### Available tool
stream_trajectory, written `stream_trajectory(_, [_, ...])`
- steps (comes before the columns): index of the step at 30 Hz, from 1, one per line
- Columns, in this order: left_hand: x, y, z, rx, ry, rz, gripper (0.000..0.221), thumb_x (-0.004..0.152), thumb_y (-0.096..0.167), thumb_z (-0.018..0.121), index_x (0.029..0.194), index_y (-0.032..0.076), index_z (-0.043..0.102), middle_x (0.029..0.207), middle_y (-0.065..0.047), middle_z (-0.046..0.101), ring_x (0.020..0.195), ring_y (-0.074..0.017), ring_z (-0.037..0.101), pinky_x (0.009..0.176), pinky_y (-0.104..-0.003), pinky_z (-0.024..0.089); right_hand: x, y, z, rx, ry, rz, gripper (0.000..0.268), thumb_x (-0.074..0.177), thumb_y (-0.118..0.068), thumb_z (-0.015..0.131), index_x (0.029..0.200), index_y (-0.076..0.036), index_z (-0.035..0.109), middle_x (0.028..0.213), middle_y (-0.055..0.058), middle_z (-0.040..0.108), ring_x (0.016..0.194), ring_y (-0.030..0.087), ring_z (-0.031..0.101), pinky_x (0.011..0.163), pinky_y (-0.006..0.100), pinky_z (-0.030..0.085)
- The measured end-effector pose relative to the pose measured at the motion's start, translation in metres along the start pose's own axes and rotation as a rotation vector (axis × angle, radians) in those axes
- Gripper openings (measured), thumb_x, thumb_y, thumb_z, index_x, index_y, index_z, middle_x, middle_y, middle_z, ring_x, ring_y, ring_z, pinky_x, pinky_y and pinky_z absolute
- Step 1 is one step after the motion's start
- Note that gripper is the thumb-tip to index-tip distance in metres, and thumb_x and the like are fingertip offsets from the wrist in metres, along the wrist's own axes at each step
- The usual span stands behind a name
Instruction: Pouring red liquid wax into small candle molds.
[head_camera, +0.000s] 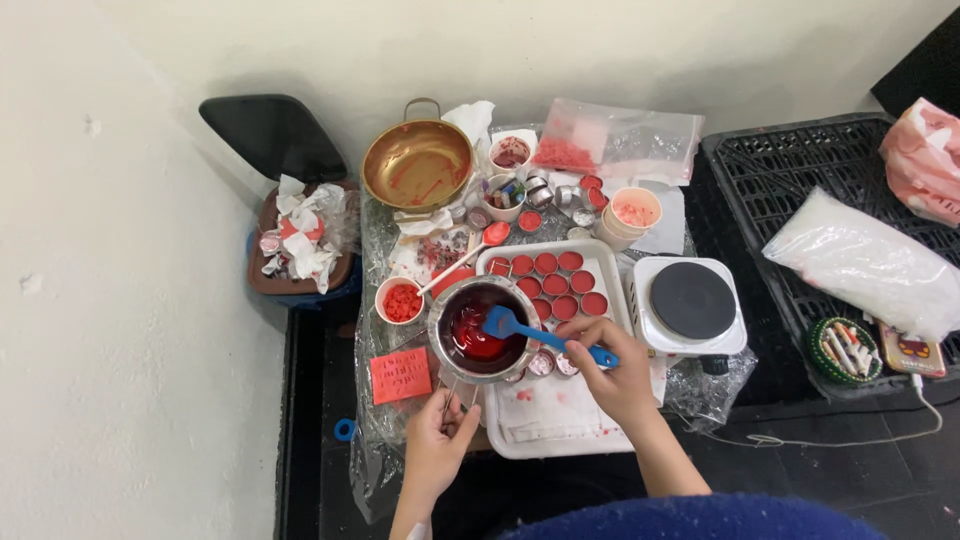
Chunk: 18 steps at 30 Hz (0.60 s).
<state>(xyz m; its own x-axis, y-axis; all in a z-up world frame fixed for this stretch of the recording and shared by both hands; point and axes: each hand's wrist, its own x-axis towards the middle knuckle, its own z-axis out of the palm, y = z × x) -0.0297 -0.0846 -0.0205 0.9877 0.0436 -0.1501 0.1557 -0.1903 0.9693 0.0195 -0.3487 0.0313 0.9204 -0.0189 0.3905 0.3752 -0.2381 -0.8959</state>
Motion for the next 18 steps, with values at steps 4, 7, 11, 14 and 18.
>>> stream_trajectory(4, [-0.004,0.0,0.003,-0.003,0.003,-0.002,0.027,0.086,0.01,0.078,0.078,0.008,0.052,0.058,0.007,0.048,0.051,0.0,0.038,0.045,-0.022,0.029,-0.002,0.008,0.002,0.052,-0.079,0.076,0.006,0.099,-0.002,0.064,0.094,-0.001,0.06,0.108,0.01,0.074,0.082,0.012,0.069,0.07,0.025,0.06])
stream_trajectory(7, [-0.006,0.002,-0.002,-0.026,0.007,-0.018,0.029,0.088,0.011,0.078,0.078,0.007,0.051,0.057,0.007,0.048,0.051,-0.0004,0.037,0.046,-0.022,0.028,-0.004,0.015,-0.001,0.19,-0.182,0.186,0.004,0.096,-0.002,0.063,0.095,0.001,0.064,0.104,0.012,0.071,0.083,0.013,0.069,0.066,0.027,0.063])
stream_trajectory(11, [-0.011,0.011,-0.003,0.052,0.019,0.041,0.029,0.087,0.011,0.078,0.078,0.006,0.051,0.056,0.005,0.048,0.05,-0.0018,0.037,0.045,-0.022,0.028,-0.008,0.015,-0.008,0.302,-0.089,0.112,0.007,0.098,-0.001,0.063,0.095,0.004,0.066,0.105,0.015,0.068,0.079,0.016,0.071,0.068,0.028,0.062])
stream_trajectory(14, [-0.015,0.029,-0.001,0.117,0.01,0.101,0.029,0.085,0.01,0.079,0.077,0.005,0.052,0.055,0.003,0.053,0.049,-0.0019,0.045,0.044,-0.022,0.035,-0.007,-0.011,-0.008,0.289,0.032,0.116,0.009,0.098,0.0,0.06,0.103,0.005,0.066,0.108,0.016,0.066,0.083,0.019,0.071,0.071,0.028,0.063])
stream_trajectory(18, [-0.016,0.038,0.007,-0.016,-0.096,0.04,0.028,0.088,0.009,0.076,0.079,0.004,0.05,0.057,0.002,0.064,0.053,-0.0032,0.064,0.046,-0.022,0.048,-0.009,-0.039,-0.012,0.139,0.013,0.023,0.012,0.099,-0.001,0.055,0.105,0.002,0.065,0.113,0.016,0.073,0.094,0.019,0.075,0.073,0.028,0.065])
